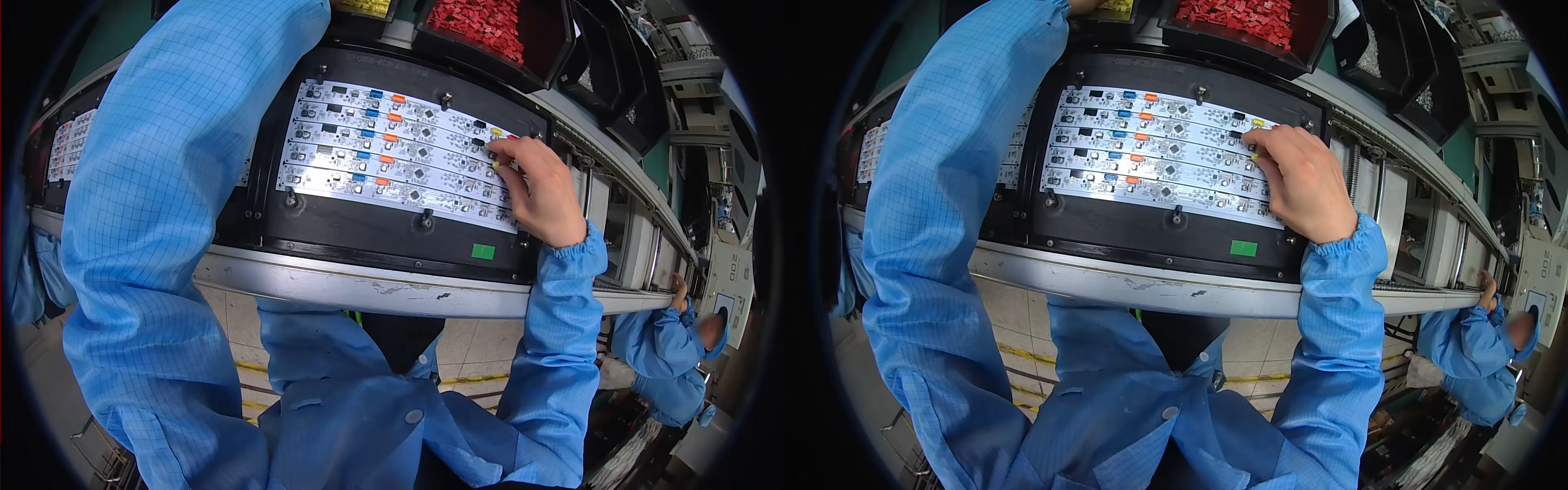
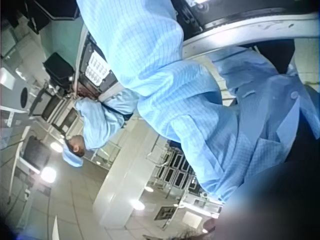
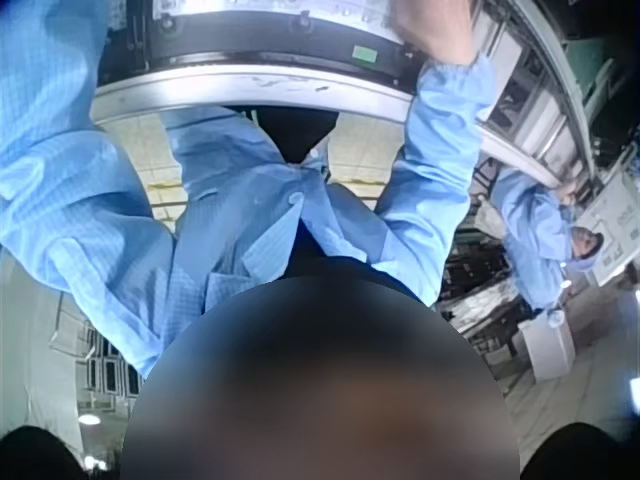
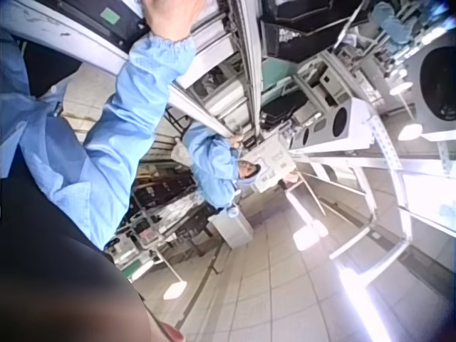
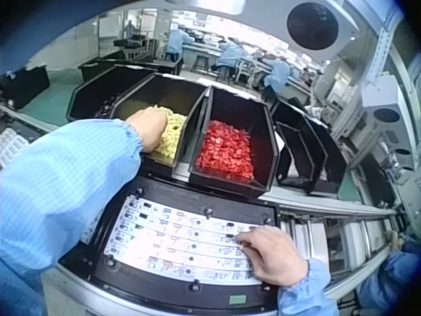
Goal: Manually placing small electronic components into slots on a circuit board at a workstation.
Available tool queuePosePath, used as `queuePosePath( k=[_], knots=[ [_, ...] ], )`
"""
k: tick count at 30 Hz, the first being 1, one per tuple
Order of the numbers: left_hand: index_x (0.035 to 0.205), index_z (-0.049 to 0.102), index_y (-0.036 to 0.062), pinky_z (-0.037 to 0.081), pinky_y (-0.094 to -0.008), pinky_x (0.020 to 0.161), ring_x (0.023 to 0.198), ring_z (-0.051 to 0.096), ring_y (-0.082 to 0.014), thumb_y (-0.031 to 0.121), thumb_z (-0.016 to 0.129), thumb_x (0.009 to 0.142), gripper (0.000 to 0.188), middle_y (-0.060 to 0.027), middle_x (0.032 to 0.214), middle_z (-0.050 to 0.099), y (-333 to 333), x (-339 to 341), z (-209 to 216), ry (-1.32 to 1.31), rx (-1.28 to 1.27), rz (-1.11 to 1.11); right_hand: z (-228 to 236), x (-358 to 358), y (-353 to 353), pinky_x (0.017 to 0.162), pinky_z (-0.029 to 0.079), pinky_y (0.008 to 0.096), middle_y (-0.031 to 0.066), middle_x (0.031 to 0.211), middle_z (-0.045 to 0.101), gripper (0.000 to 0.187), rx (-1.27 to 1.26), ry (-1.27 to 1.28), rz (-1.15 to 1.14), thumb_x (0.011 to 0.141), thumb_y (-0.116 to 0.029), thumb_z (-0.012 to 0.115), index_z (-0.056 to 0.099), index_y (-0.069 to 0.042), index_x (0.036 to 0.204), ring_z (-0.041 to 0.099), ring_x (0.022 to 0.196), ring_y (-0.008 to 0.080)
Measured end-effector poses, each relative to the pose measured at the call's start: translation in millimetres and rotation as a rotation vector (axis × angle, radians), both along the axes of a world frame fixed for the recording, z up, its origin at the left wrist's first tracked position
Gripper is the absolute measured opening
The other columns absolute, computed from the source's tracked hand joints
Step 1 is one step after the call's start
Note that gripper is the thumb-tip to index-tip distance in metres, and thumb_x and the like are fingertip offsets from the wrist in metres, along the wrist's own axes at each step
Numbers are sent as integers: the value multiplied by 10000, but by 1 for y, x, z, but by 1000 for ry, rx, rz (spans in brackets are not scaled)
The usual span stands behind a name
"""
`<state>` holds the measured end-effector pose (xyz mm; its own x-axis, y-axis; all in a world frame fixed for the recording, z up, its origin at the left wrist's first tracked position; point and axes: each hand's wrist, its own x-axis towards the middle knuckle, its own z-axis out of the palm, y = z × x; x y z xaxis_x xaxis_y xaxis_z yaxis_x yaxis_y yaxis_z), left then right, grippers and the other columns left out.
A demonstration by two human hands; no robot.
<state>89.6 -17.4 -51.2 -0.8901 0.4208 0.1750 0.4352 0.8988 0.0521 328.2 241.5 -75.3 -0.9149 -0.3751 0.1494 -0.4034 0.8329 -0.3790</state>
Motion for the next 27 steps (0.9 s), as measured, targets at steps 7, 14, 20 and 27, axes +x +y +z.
queuePosePath(
  k=[7,14,20,27],
  knots=[
    [914,690,-9,538,-446,844,987,656,-393,31,626,770,162,-269,1002,671,-1,-2,-2,9,20,23,2,0,-1,743,496,361,113,873,606,330,10,1,-14,778,90,652,619,-29,1084,603,823,285],
    [928,695,0,534,-452,838,987,654,-397,52,636,773,174,-259,995,675,4,1,-1,-3,65,42,1,2,3,727,498,365,101,865,636,341,28,71,15,771,72,675,625,-33,1092,614,803,279],
    [934,679,-20,529,-457,847,1005,644,-403,76,645,782,182,-270,994,670,-2,-2,-3,-24,18,66,4,6,-1,709,502,353,88,862,671,355,87,131,-19,749,51,711,644,-39,1087,629,794,270],
    [922,659,-42,533,-461,808,922,661,-418,57,611,775,184,-295,901,663,-3,7,15,138,162,4,-1,6,5,706,513,355,95,856,671,360,47,102,-56,741,55,717,649,-40,1082,644,792,278]
  ],
)
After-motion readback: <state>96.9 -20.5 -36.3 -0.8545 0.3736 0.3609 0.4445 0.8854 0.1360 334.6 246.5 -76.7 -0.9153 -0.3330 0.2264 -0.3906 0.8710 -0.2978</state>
